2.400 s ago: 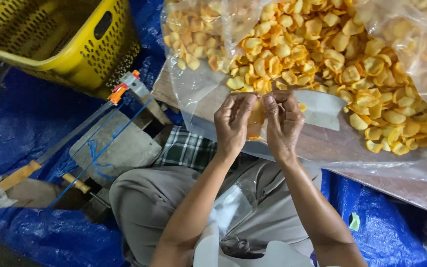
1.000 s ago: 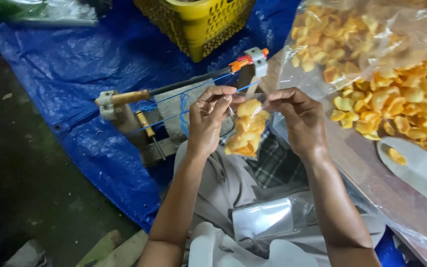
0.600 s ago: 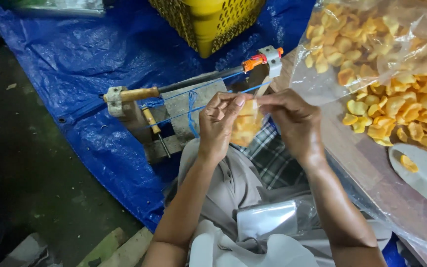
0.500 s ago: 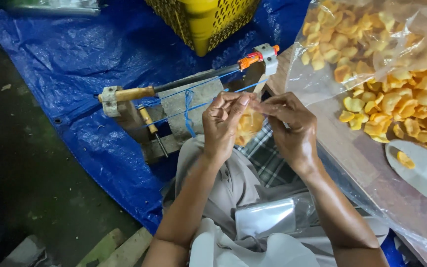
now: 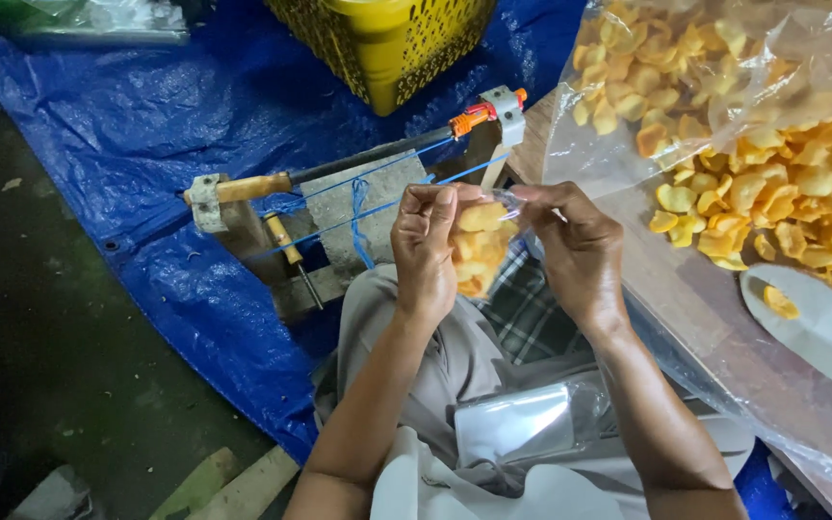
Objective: Packaging fried chips into small plastic bags and sealing them using a manual heat sealer.
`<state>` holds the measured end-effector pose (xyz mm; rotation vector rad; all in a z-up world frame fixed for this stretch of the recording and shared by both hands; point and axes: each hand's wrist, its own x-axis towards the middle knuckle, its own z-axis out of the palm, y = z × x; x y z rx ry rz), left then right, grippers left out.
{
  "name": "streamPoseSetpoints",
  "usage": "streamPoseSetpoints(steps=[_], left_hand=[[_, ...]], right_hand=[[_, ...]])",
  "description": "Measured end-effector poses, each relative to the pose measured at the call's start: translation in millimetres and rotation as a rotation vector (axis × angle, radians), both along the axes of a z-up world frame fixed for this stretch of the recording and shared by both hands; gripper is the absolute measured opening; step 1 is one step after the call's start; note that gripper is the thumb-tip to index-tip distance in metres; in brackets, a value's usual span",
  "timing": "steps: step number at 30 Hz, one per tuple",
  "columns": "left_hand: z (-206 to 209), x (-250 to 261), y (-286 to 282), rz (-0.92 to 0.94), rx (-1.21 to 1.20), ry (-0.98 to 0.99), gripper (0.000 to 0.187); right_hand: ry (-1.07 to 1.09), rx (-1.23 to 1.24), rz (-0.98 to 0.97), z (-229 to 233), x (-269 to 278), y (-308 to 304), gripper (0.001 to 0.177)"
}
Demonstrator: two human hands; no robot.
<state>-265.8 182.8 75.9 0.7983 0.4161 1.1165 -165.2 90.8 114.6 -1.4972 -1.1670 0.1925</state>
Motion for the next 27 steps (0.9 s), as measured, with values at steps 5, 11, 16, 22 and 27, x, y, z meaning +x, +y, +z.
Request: streamPoseSetpoints(steps=[5, 11, 16, 22, 27], left_hand=[[-13.5, -2.5, 10.8, -0.032, -0.085, -0.078, 0.019], [-32.4, -0.2, 3.5, -0.392, 0.262, 0.082, 0.064], [-44.6, 27.1, -13.7, -0.478, 0.342, 0.138, 0.06], [-14.0, 58.8, -54.1, -0.556, 0.632, 0.201, 0.062], [-1.2, 80.2, -86.7, -0.67, 0.713, 0.211, 0.061]], right_hand=[[0.214, 0.072, -0.003, -8.5, 7.2, 5.3, 0.024], [0.334, 0.183, -0.086, -1.1, 18.6, -6.5, 0.016], [0.083, 0.018, -0.148, 18.9, 53.3, -51.8, 0.01], [-0.071, -0.128, -0.114, 29.2, 92.4, -111.1, 0.011], [-0.171, -0.286, -0.094, 50.1, 123.7, -164.9, 0.011]])
